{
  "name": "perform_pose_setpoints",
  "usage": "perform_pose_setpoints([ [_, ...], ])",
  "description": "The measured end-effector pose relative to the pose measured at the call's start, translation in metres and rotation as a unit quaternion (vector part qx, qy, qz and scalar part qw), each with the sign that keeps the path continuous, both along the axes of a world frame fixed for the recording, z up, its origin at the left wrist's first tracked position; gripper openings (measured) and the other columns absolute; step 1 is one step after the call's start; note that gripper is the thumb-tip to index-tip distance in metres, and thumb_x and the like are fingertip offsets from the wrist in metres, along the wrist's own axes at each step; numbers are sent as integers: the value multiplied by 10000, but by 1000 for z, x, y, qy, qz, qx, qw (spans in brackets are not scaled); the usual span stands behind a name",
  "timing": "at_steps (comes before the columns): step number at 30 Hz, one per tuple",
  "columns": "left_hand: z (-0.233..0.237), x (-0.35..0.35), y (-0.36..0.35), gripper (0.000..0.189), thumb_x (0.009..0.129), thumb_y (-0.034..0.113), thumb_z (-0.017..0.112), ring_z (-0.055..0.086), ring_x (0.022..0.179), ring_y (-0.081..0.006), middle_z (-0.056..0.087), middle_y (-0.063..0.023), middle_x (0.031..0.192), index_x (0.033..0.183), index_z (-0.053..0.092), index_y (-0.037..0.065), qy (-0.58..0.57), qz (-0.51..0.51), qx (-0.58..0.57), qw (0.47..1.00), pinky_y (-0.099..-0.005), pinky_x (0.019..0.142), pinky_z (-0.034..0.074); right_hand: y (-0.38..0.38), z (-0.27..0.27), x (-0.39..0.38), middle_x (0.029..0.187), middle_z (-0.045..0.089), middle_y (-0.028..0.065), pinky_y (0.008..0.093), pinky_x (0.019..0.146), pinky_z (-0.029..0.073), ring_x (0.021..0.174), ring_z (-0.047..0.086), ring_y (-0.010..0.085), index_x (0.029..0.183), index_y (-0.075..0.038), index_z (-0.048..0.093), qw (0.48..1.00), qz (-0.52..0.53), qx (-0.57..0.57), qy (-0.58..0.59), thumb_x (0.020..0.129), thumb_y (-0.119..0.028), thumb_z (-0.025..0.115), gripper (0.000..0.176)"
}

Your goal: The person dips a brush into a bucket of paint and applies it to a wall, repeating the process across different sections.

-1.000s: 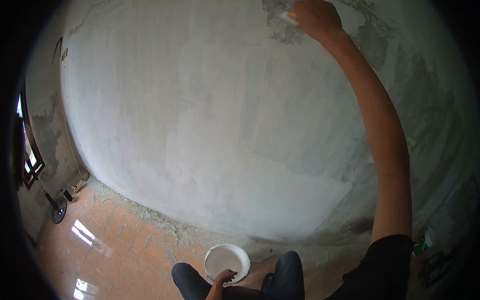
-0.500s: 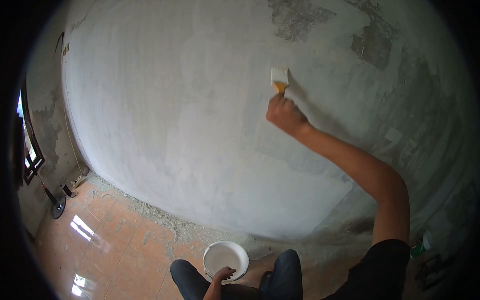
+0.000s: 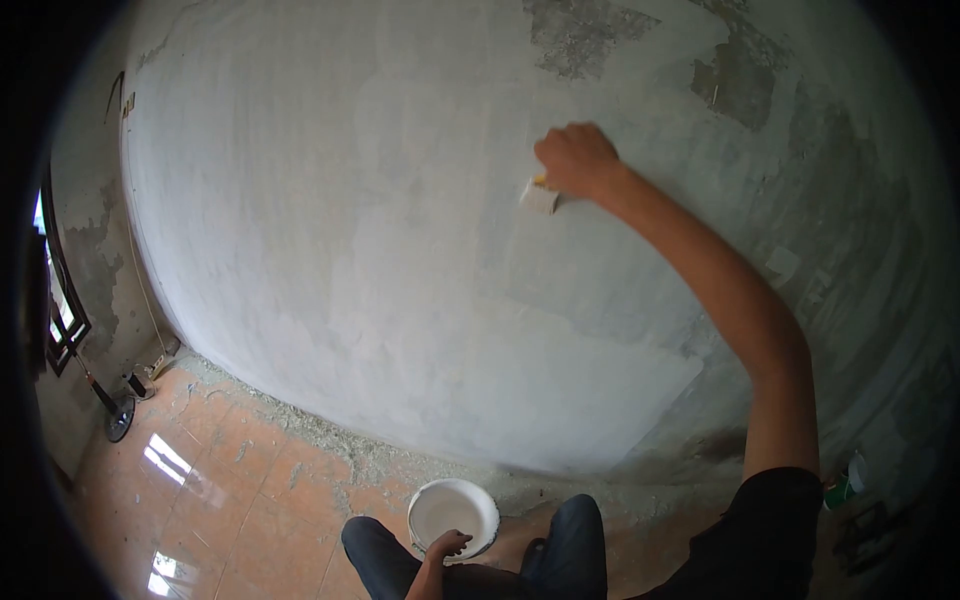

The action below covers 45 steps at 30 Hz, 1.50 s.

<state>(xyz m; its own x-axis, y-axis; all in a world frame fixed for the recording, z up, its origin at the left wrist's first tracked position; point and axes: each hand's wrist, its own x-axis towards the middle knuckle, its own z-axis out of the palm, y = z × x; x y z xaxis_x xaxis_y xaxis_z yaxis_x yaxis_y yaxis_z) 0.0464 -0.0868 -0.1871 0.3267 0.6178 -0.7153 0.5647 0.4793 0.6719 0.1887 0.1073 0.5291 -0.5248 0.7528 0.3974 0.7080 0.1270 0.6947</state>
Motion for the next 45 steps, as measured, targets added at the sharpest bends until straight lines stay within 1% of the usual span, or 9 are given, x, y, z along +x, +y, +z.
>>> perform_pose_setpoints([
  [5, -7, 0, 0, 496, 777, 421, 534, 575, 656, -184, 624, -104, 814, 980, 587, -28, -4, 3, -18, 1000, -305, 568, 461, 0, 80, -2, 839, 594, 127, 359, 671, 477, 809, 588, 241, 779, -47, 585, 989, 21, 143, 8, 704, -187, 641, 169],
  [11, 7, -2, -3, 499, 776, 421, 535, 573, 649, -190, 623, -110, 820, 979, 588, -32, -4, 5, -8, 1000, -305, 565, 465, -32, 155, -6, 670, 597, 151, 371, 564, 458, 602, 579, 266, 729, 18, 605, 948, 71, 300, -77, 803, -311, 524, 347],
  [15, -7, 0, 2, 500, 777, 422, 531, 568, 644, -190, 620, -109, 812, 972, 589, -35, -13, 1, -10, 1000, -304, 563, 462, -54, 170, -11, 669, 585, 166, 389, 600, 449, 632, 571, 277, 682, 23, 600, 938, 7, 345, 27, 782, -350, 542, 390],
  [19, -11, 1, 5, 495, 780, 417, 527, 571, 645, -192, 621, -109, 814, 967, 589, -37, -5, -4, -17, 1000, -305, 566, 463, -63, 123, -10, 694, 588, 178, 389, 594, 445, 632, 568, 283, 680, 22, 601, 970, -14, 239, 40, 775, -386, 542, 423],
  [23, -1, 1, 0, 479, 780, 408, 528, 565, 627, -188, 621, -103, 809, 965, 593, -29, -1, -4, -2, 1000, -307, 558, 459, -31, 25, 10, 686, 593, 112, 377, 605, 463, 667, 587, 255, 740, -76, 609, 994, 47, 96, 26, 730, -281, 584, 206],
  [27, 8, -1, -5, 473, 775, 402, 536, 561, 617, -183, 618, -97, 782, 955, 597, -30, -6, 1, 19, 1000, -306, 555, 456, -16, -72, 15, 593, 583, 129, 364, 514, 453, 549, 578, 250, 593, -34, 591, 994, 54, -97, 6, 705, -161, 590, 169],
  [33, 8, -1, -3, 465, 770, 404, 543, 565, 620, -179, 617, -97, 770, 923, 604, -31, -11, 17, 16, 1000, -301, 556, 456, 17, -107, 24, 639, 594, 120, 357, 536, 463, 615, 593, 248, 597, -42, 590, 993, 35, -104, -39, 692, -160, 609, 152],
  [43, 10, -3, -3, 465, 783, 397, 527, 572, 629, -198, 621, -103, 778, 930, 601, -38, -5, -4, 18, 1000, -314, 561, 461, -6, 87, 19, 818, 604, 118, 372, 656, 471, 744, 594, 263, 759, -45, 600, 983, 25, 183, 11, 718, -214, 600, 174],
  [45, -4, -2, -3, 466, 782, 399, 525, 577, 635, -201, 620, -104, 773, 926, 602, -38, -11, 11, 9, 1000, -316, 564, 463, -11, 127, 24, 703, 591, 180, 385, 589, 444, 637, 569, 286, 682, 19, 603, 967, 9, 253, -19, 754, -355, 563, 383],
])
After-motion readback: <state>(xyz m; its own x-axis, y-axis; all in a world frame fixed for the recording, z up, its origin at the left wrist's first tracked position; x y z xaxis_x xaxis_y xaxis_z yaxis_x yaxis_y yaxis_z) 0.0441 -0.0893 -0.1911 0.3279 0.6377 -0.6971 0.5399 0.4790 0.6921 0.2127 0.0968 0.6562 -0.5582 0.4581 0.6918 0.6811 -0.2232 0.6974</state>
